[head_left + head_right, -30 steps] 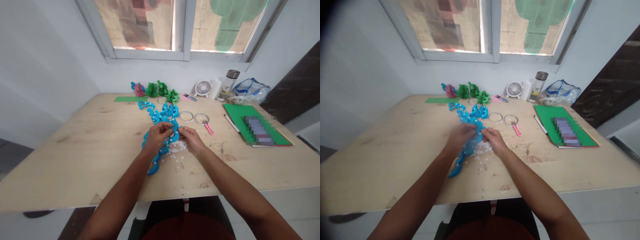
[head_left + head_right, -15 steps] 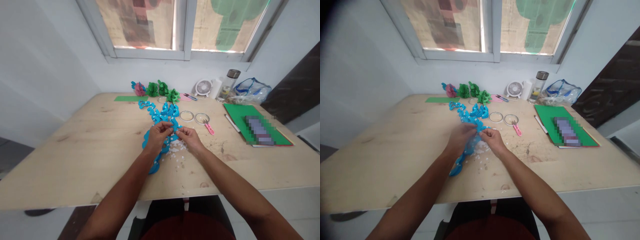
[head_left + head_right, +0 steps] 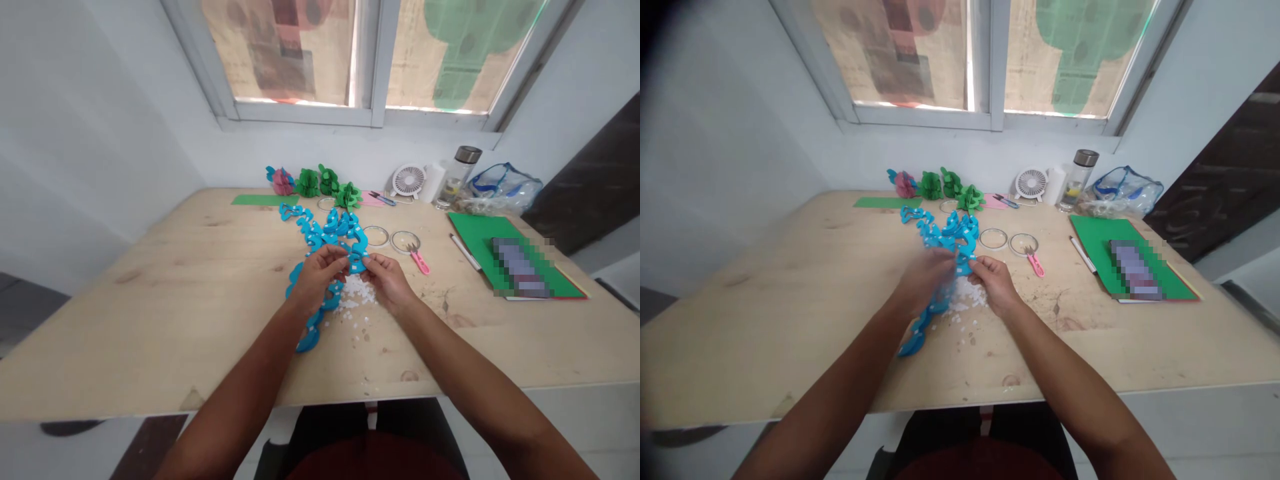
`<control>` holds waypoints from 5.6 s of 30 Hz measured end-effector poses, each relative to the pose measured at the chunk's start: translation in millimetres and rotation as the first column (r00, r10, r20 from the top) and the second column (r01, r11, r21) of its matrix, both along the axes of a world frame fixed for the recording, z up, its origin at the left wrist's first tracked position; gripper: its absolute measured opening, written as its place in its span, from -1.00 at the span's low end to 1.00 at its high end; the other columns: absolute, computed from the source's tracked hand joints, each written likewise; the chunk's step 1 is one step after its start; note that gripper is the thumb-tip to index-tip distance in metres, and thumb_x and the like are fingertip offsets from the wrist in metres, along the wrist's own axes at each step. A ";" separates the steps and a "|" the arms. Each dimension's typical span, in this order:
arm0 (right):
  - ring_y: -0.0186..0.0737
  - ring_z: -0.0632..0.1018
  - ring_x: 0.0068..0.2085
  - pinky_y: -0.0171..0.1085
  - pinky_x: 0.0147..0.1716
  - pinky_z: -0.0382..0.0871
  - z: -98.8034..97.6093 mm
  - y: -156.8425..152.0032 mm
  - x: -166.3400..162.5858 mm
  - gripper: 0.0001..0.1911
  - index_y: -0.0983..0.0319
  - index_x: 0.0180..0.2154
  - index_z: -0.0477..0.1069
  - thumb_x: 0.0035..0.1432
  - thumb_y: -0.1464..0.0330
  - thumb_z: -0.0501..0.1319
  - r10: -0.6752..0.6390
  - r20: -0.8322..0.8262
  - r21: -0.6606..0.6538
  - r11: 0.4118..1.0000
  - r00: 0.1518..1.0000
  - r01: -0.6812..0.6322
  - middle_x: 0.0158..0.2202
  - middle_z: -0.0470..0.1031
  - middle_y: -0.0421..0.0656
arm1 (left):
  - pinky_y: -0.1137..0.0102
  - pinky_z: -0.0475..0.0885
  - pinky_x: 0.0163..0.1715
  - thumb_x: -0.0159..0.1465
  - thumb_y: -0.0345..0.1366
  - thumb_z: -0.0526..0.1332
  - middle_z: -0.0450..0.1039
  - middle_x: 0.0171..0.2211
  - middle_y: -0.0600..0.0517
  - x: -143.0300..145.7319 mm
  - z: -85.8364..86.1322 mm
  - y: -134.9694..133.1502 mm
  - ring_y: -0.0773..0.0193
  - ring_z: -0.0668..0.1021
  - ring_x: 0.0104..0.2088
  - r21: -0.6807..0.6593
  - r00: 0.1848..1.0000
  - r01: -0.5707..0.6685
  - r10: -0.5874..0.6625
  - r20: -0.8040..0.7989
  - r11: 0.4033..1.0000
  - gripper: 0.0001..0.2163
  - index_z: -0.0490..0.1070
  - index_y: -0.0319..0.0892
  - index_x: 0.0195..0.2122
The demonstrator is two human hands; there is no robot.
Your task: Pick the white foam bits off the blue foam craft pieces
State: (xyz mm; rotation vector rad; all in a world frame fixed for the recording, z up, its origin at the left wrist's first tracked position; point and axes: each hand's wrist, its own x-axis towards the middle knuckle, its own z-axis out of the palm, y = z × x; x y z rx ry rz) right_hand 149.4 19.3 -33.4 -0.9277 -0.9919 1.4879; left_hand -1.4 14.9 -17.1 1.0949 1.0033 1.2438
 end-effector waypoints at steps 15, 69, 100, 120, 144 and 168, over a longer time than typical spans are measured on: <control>-0.40 0.31 -0.57 -0.34 -0.53 0.16 2.1 -0.6 -0.6 -0.73 0.25 -0.53 0.42 -0.13 0.18 0.37 0.049 -0.119 -0.010 0.999 0.992 -0.051 -0.61 0.36 -0.25 | 0.46 0.34 -0.61 -0.05 -0.30 0.34 0.47 -0.54 0.04 2.5 8.5 -6.8 0.33 0.47 -0.55 -0.066 0.999 0.041 -0.042 -0.012 0.997 -0.86 0.51 -0.16 -0.43; -0.40 0.31 -0.57 -0.34 -0.54 0.13 2.3 -6.3 -9.6 -0.75 0.24 -0.56 0.42 -0.19 0.22 0.37 -0.091 0.094 0.088 0.993 0.991 0.083 -0.64 0.35 -0.28 | 0.44 0.42 -0.53 -0.13 -0.34 0.35 0.46 -0.50 0.06 6.1 9.2 -7.6 0.33 0.50 -0.53 -0.077 0.998 -0.062 0.060 -0.029 0.995 -0.81 0.46 -0.20 -0.45; -0.34 0.41 -0.53 -0.33 -0.49 0.27 -4.9 1.1 -5.1 -0.69 0.24 -0.47 0.48 -0.22 0.17 0.40 -0.088 -0.013 -0.016 0.996 0.996 0.088 -0.59 0.45 -0.21 | 0.32 0.44 -0.21 0.01 -0.38 0.27 0.55 -0.36 0.01 15.1 3.0 -11.0 0.18 0.53 -0.31 0.299 0.913 -0.125 0.228 -0.339 0.946 -0.89 0.53 -0.10 -0.41; -0.37 0.38 -0.53 -0.34 -0.49 0.26 -0.7 -0.8 -6.0 -0.71 0.24 -0.46 0.49 -0.21 0.18 0.40 -0.086 0.042 0.043 0.996 0.995 0.084 -0.57 0.44 -0.23 | 0.49 0.33 -0.57 -0.02 -0.26 0.29 0.40 -0.65 0.10 17.2 9.9 -13.2 0.39 0.42 -0.61 0.021 0.974 -0.129 0.131 -0.185 0.991 -0.88 0.48 -0.21 -0.54; -0.39 0.33 -0.55 -0.36 -0.51 0.19 -5.5 1.7 -4.1 -0.69 0.27 -0.48 0.46 -0.15 0.15 0.34 -0.094 0.095 0.079 0.993 0.991 0.086 -0.58 0.40 -0.24 | 0.46 0.37 -0.52 -0.03 -0.12 0.30 0.50 -0.47 -0.01 6.1 13.9 -7.5 0.27 0.49 -0.44 -0.015 0.975 -0.051 0.046 -0.217 0.999 -0.68 0.52 -0.23 -0.31; -0.39 0.31 -0.56 -0.36 -0.53 0.15 -5.2 -2.3 -5.3 -0.74 0.28 -0.50 0.43 -0.04 0.19 0.27 -0.073 0.270 0.169 0.985 0.960 0.027 -0.62 0.33 -0.27 | 0.50 0.23 -0.65 -0.08 -0.15 0.31 0.46 -0.60 0.03 5.5 3.7 -4.5 0.38 0.39 -0.62 -0.049 0.979 -0.164 0.156 -0.131 0.985 -0.77 0.46 -0.24 -0.52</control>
